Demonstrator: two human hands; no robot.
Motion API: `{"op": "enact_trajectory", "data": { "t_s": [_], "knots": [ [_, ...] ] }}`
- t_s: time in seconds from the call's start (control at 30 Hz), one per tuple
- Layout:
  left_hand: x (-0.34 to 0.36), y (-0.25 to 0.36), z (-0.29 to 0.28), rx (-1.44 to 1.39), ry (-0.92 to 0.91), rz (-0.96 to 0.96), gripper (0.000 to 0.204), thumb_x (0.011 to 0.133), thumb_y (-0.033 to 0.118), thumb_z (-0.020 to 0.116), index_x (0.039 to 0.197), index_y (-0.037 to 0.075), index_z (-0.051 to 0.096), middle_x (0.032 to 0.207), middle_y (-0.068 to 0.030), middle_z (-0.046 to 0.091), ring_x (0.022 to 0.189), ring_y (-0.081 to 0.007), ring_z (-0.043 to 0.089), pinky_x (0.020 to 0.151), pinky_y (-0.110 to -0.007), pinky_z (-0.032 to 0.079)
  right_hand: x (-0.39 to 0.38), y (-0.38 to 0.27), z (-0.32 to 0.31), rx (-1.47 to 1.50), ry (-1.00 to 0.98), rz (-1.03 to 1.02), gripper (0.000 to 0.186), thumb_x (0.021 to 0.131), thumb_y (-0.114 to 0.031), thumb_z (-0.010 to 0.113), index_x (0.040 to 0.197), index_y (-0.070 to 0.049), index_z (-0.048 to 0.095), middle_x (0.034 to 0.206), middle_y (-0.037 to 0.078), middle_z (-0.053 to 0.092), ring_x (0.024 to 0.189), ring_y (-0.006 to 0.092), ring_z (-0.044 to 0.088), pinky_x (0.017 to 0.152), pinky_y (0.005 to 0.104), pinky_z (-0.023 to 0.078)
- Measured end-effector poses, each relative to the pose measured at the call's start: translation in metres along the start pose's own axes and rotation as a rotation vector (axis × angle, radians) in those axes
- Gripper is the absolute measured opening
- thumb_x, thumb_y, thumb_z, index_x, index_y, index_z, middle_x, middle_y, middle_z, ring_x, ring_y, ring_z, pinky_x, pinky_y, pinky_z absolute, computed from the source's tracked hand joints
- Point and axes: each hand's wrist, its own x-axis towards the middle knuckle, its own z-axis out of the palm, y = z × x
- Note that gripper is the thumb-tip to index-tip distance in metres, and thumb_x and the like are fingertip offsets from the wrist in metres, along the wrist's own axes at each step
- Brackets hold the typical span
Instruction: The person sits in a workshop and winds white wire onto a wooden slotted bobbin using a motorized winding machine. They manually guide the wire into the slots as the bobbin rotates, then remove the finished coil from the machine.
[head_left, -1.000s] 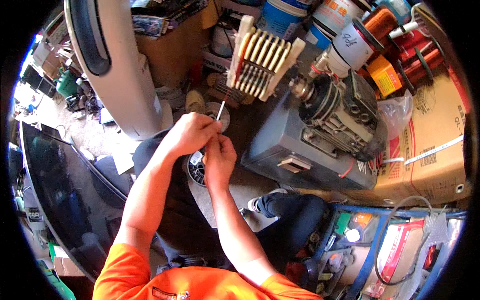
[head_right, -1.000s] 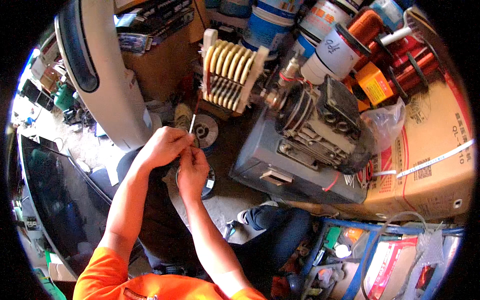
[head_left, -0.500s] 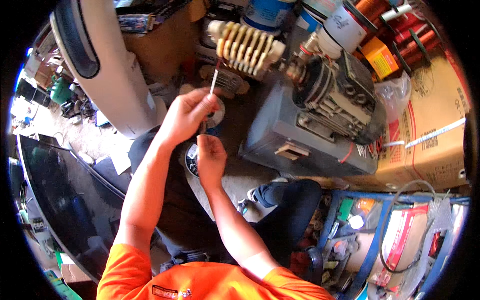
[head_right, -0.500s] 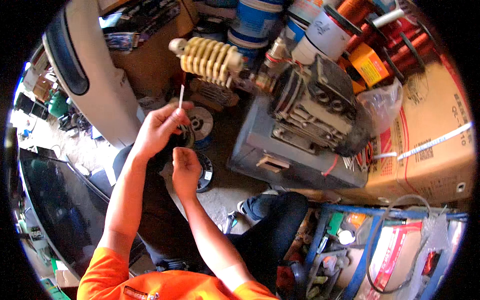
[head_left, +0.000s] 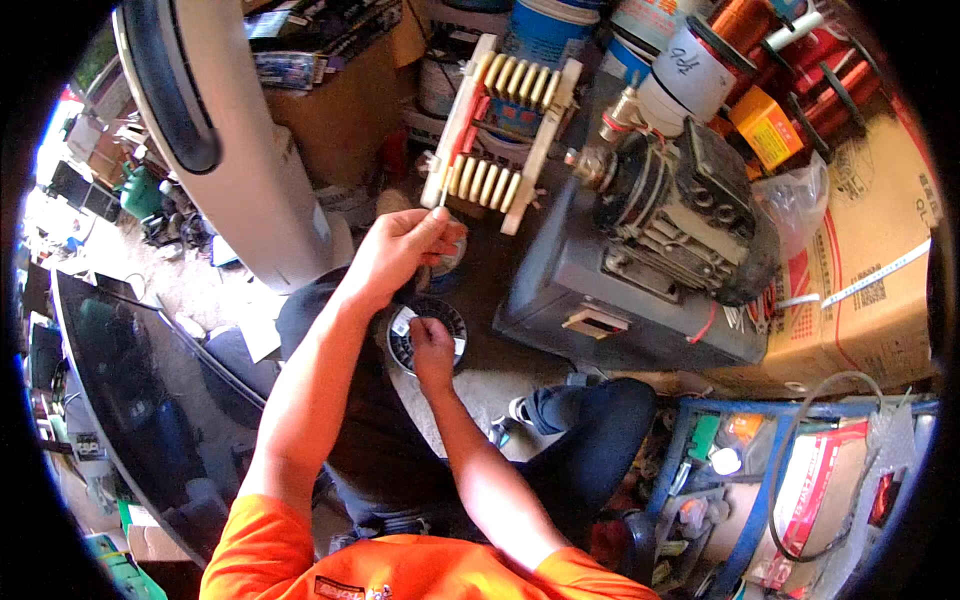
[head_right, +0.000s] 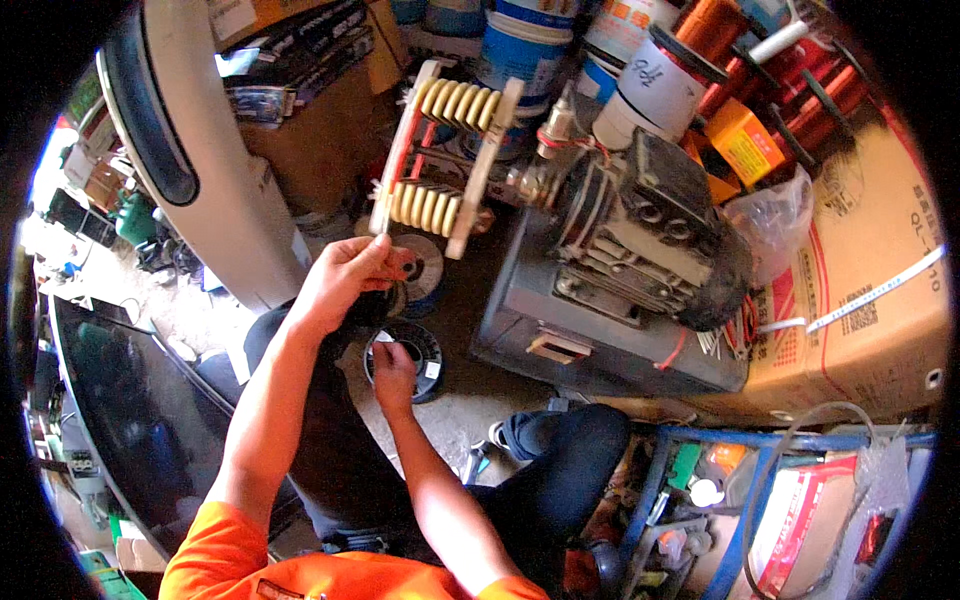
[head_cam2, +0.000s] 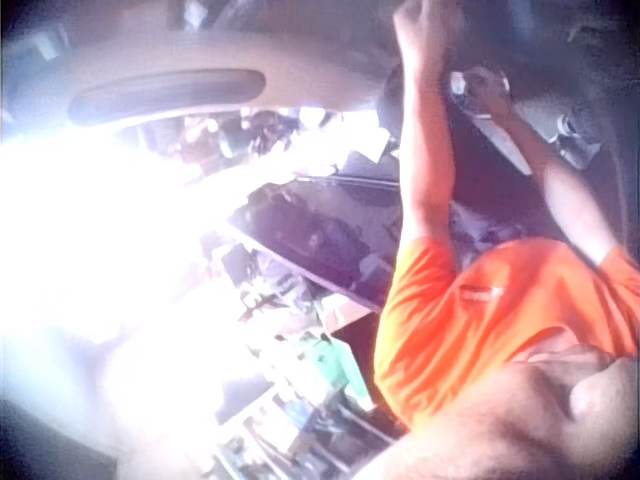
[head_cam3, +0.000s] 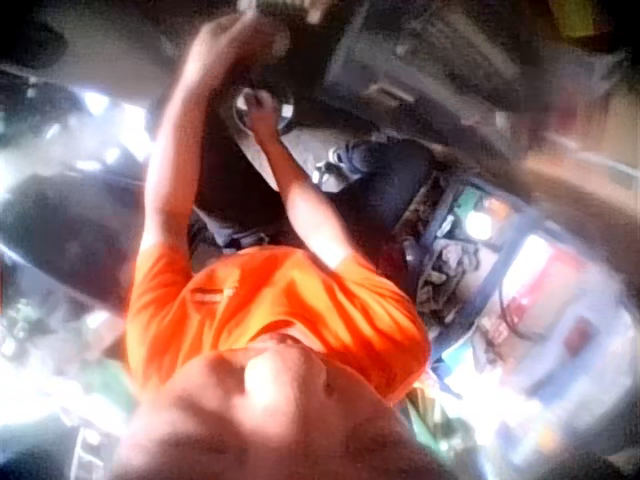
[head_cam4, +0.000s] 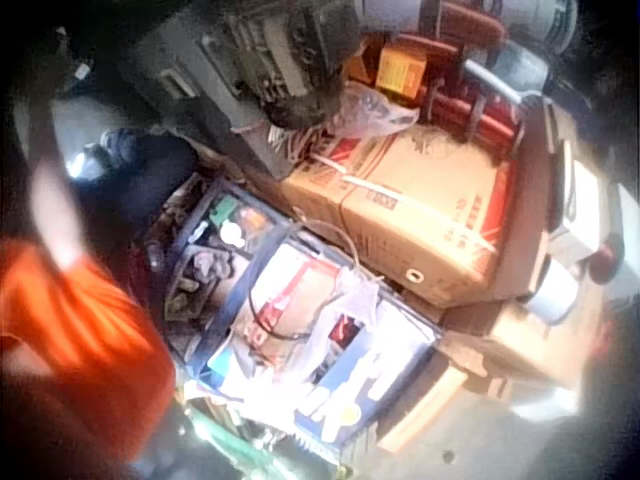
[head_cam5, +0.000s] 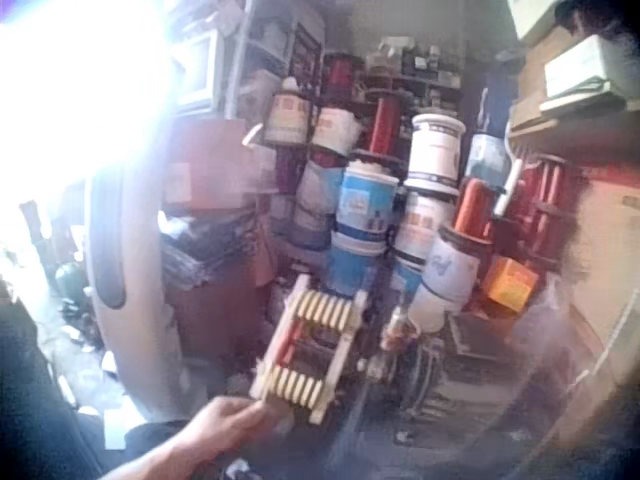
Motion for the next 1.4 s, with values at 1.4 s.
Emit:
{"op": "enact_trajectory", "data": {
  "t_s": [1.4],
  "knots": [
    [-0.001,0.007,0.004,-0.16,0.024,0.022,0.044,0.095,0.039,0.052,0.097,-0.004,0.063,0.09,-0.0099,0.068,0.075,-0.015,0.063,0.071,-0.028,0.05,0.012,-0.138,-0.006,0.58,0.053,-0.022,0.024,0.092,-0.021,0.061,0.072,-0.008,0.056,0.058,-0.007,0.044,0.048,0.0012,0.033,0.044,0.0206,0.022]
  ]
}}
